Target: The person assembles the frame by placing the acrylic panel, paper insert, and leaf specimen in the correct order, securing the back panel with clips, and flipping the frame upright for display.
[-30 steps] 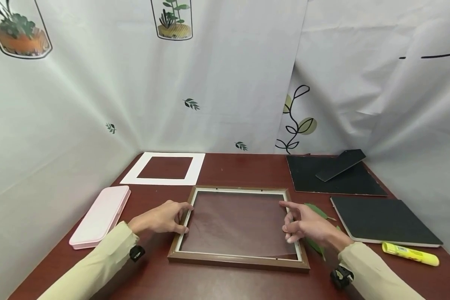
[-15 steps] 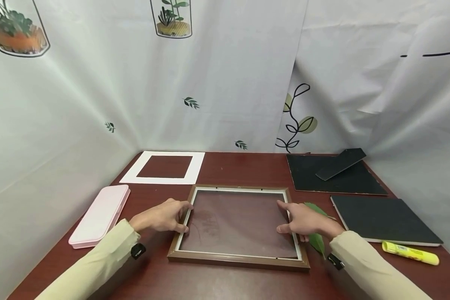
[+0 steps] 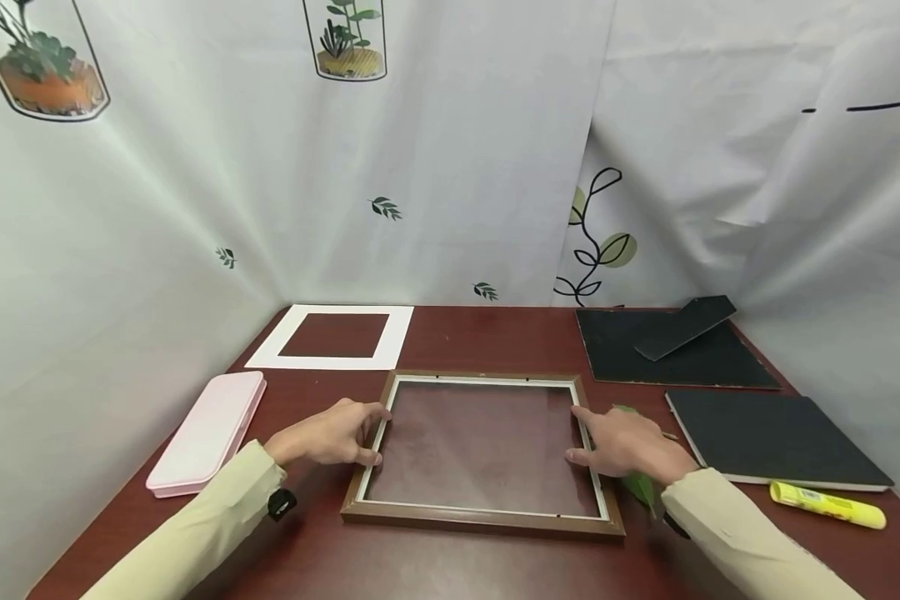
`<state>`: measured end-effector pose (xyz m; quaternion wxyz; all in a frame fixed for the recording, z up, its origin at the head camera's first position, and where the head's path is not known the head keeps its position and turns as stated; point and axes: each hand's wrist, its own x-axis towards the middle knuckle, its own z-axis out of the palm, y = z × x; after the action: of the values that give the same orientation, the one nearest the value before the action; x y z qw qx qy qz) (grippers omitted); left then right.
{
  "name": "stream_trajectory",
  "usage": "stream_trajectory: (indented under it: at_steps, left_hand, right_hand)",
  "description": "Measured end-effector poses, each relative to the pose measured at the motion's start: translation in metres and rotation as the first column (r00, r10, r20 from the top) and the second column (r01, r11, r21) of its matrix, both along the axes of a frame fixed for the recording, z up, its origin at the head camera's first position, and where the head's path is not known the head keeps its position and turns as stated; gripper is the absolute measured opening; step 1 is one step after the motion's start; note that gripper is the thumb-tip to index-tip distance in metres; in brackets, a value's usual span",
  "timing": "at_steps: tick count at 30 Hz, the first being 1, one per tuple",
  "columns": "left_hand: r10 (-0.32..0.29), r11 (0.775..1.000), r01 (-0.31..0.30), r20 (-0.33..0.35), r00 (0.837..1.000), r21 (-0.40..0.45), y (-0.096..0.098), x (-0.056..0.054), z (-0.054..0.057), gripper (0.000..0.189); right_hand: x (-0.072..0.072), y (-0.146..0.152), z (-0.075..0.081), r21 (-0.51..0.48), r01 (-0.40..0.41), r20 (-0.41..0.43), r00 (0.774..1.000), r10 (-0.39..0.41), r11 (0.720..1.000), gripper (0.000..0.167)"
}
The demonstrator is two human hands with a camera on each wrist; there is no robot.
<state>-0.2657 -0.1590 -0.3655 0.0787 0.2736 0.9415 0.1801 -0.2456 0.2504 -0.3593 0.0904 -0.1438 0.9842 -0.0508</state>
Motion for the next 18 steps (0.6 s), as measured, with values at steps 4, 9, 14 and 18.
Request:
stream_trajectory:
  at_steps: [4, 9, 14, 18]
  left_hand:
    - [0.008, 1.000, -0.008, 0.006, 1.000, 0.004, 0.002, 0.001, -0.001, 0.055]
    - [0.028, 1.000, -0.028, 0.013, 1.000, -0.005, 0.002, 0.002, -0.002, 0.054]
    - [0.050, 0.999, -0.050, 0.011, 0.999, 0.009, 0.003, 0.001, -0.003, 0.054]
    - [0.055, 0.998, -0.055, 0.004, 0.998, 0.007, 0.004, -0.002, -0.003, 0.054]
  right_hand:
    - [-0.001, 0.005, -0.003, -0.066, -0.041, 0.022, 0.999, 0.042, 0.997, 0.081]
    - [-0.006, 0.005, -0.004, -0.125, -0.080, 0.008, 0.997, 0.082, 0.989, 0.081]
    - [-0.011, 0.003, -0.003, -0.153, -0.087, 0.000, 0.996, 0.088, 0.984, 0.080]
    - [-0.014, 0.003, -0.005, -0.164, -0.081, 0.000, 0.997, 0.082, 0.983, 0.080]
